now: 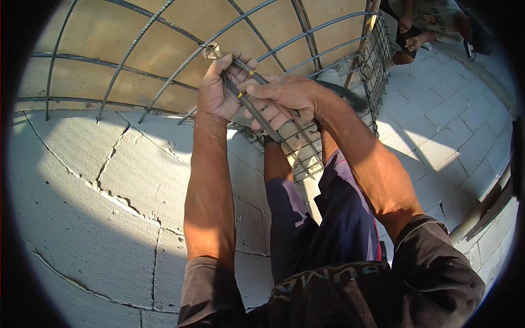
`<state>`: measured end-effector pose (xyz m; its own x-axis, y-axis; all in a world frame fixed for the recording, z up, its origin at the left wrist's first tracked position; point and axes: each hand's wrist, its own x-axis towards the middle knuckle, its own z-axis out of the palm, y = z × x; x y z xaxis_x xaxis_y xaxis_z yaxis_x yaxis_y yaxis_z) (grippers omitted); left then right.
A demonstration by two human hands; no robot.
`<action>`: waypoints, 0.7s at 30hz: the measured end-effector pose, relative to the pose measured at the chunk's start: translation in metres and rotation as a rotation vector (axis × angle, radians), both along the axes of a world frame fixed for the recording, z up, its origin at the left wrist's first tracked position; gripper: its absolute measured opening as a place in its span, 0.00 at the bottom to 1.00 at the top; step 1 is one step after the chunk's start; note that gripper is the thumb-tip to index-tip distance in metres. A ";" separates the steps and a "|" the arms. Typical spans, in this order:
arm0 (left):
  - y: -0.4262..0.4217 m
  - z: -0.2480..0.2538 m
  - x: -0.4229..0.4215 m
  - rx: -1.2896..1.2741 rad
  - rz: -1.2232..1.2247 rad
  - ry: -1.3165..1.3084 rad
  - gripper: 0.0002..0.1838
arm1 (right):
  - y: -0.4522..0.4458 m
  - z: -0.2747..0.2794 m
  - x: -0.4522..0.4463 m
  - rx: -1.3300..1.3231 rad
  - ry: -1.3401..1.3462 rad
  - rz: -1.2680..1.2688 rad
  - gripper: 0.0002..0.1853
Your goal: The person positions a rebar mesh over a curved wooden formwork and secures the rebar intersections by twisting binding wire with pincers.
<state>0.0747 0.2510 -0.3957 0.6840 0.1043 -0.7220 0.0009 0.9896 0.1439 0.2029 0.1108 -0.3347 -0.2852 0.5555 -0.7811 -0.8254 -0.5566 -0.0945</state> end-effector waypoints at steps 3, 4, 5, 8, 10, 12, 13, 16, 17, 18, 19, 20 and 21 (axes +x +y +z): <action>-0.009 0.007 0.016 0.019 0.051 0.037 0.12 | 0.003 0.007 0.008 -0.009 -0.144 0.125 0.25; -0.012 0.008 0.021 0.025 0.066 0.065 0.12 | 0.005 0.011 0.011 -0.015 -0.203 0.176 0.26; -0.013 0.004 0.024 0.012 0.082 0.070 0.12 | 0.004 0.010 0.011 0.015 -0.204 0.163 0.26; -0.020 0.000 0.033 0.020 0.130 0.169 0.14 | -0.003 0.005 0.014 0.087 -0.240 0.151 0.28; -0.027 0.014 0.052 0.094 0.171 0.339 0.16 | -0.006 0.007 0.018 0.118 -0.319 0.184 0.32; -0.034 0.016 0.061 0.172 0.187 0.440 0.15 | -0.004 0.031 0.032 0.101 -0.638 0.567 0.33; -0.037 0.016 0.066 0.210 0.195 0.490 0.15 | -0.002 0.042 0.035 0.091 -0.796 0.759 0.34; -0.046 0.012 0.081 0.292 0.232 0.614 0.14 | -0.021 0.023 -0.004 0.012 -1.426 0.890 0.29; -0.048 0.008 0.087 0.280 0.293 0.620 0.13 | -0.021 0.016 -0.008 -0.048 -1.460 0.940 0.28; -0.050 0.002 0.094 0.268 0.355 0.624 0.13 | -0.016 0.010 -0.011 -0.108 -1.495 0.990 0.27; -0.051 -0.002 0.097 0.256 0.418 0.626 0.12 | -0.012 0.005 -0.010 -0.169 -1.530 1.039 0.26; -0.052 -0.006 0.097 0.269 0.417 0.632 0.12 | -0.010 0.000 -0.009 -0.164 -1.517 1.025 0.23; -0.052 -0.008 0.098 0.281 0.414 0.640 0.12 | -0.009 -0.006 -0.007 -0.161 -1.501 1.010 0.21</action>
